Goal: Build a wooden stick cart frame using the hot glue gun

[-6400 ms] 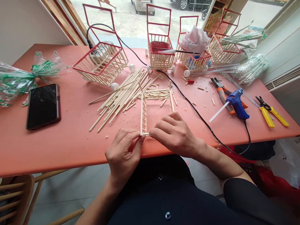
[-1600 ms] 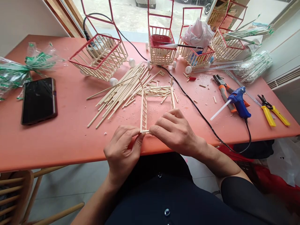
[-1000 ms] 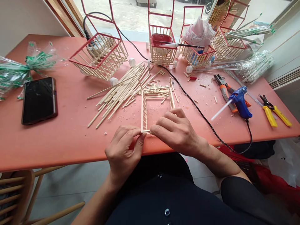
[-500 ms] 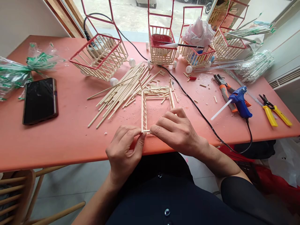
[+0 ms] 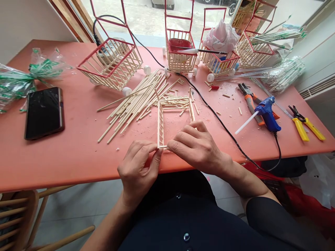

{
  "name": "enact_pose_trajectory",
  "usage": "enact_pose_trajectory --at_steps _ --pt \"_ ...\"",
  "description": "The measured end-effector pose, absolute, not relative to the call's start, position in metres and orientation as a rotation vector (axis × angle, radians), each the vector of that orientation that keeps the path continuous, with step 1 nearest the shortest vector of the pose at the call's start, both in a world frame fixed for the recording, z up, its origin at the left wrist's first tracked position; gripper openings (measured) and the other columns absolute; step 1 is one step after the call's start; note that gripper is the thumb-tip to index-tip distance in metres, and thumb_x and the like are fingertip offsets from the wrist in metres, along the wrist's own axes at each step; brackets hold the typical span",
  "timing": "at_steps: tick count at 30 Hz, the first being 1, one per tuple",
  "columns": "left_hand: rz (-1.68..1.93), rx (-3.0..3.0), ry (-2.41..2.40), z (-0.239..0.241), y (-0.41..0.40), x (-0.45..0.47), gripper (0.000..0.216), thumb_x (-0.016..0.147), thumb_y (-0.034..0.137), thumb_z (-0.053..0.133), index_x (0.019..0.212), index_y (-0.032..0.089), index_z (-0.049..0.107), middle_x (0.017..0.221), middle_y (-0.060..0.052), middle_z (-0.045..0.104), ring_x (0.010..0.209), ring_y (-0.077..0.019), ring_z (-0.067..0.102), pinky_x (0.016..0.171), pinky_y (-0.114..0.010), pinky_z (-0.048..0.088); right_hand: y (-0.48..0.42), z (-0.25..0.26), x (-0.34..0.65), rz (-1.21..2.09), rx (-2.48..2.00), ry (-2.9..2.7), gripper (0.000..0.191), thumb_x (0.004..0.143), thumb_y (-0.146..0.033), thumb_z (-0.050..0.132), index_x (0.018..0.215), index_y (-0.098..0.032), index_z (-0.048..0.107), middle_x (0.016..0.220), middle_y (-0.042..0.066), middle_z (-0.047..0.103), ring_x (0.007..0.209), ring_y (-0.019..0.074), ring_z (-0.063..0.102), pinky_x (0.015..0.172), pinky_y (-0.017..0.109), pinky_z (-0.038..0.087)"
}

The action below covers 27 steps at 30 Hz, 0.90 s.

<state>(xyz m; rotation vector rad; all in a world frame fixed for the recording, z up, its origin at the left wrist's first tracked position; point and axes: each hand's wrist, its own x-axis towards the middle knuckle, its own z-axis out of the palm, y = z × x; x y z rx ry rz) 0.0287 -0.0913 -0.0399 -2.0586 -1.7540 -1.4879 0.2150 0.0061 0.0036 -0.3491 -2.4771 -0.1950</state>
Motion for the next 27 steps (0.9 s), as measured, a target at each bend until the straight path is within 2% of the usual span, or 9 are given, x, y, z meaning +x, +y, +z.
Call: enact_pose_trajectory --at_steps 27 --pt "-1.537 -2.162 -1.689 -0.034 -0.111 0.023 0.022 0.089 0.001 0.075 0.102 0.018 0.068 0.090 -0.002 0.071 0.083 -0.0151 0.067 0.082 -0.029 0.055 -0.016 0.015 0.218 -0.145 -0.358 -2.522 0.024 0.110 -0.018 0.056 0.091 -0.018 0.070 0.078 -0.001 0.063 0.080 0.0143 0.051 0.089 0.035 0.037"
